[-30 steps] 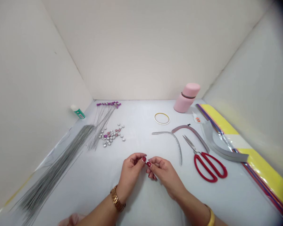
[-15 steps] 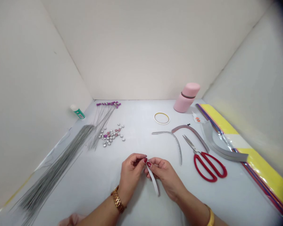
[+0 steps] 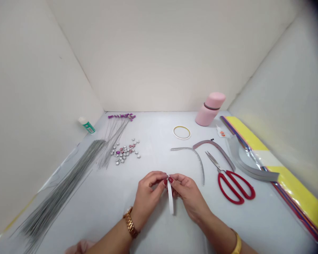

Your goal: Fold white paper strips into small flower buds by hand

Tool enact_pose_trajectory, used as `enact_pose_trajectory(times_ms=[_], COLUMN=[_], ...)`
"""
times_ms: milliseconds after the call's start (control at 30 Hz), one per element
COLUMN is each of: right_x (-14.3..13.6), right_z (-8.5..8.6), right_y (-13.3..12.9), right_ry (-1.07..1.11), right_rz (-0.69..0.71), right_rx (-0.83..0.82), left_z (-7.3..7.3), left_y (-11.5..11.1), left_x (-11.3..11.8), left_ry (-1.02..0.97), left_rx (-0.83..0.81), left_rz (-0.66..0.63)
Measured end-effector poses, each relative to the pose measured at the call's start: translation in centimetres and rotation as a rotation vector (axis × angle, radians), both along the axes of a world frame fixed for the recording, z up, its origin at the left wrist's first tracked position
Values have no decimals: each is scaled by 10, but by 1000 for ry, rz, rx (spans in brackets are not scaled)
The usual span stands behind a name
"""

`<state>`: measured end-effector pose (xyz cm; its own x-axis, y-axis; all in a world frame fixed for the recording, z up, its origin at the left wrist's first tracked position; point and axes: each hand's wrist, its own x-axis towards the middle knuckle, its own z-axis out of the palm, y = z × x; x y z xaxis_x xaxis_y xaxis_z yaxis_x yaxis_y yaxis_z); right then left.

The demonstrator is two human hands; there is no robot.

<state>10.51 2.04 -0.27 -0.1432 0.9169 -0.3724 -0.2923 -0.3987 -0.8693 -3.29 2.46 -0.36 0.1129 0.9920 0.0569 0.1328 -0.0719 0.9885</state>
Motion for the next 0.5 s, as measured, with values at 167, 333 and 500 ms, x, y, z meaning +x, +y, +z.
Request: enact_pose_trajectory(times_ms=[167,333,500], right_x=[-3,-3,-2], right_z=[5,7,7], right_y=[-1,-2,-2], right_ry=[-49,-126,-167], right_rz=[24,55,57], right_rx=[36,84,93], left_z=[-4,0,2], left_y=[0,-1,-1], left_x=[3,6,7], left_ry=[-232,-352,-376], left_rx=[-278,-372,-412], left_rz=[-9,18,44])
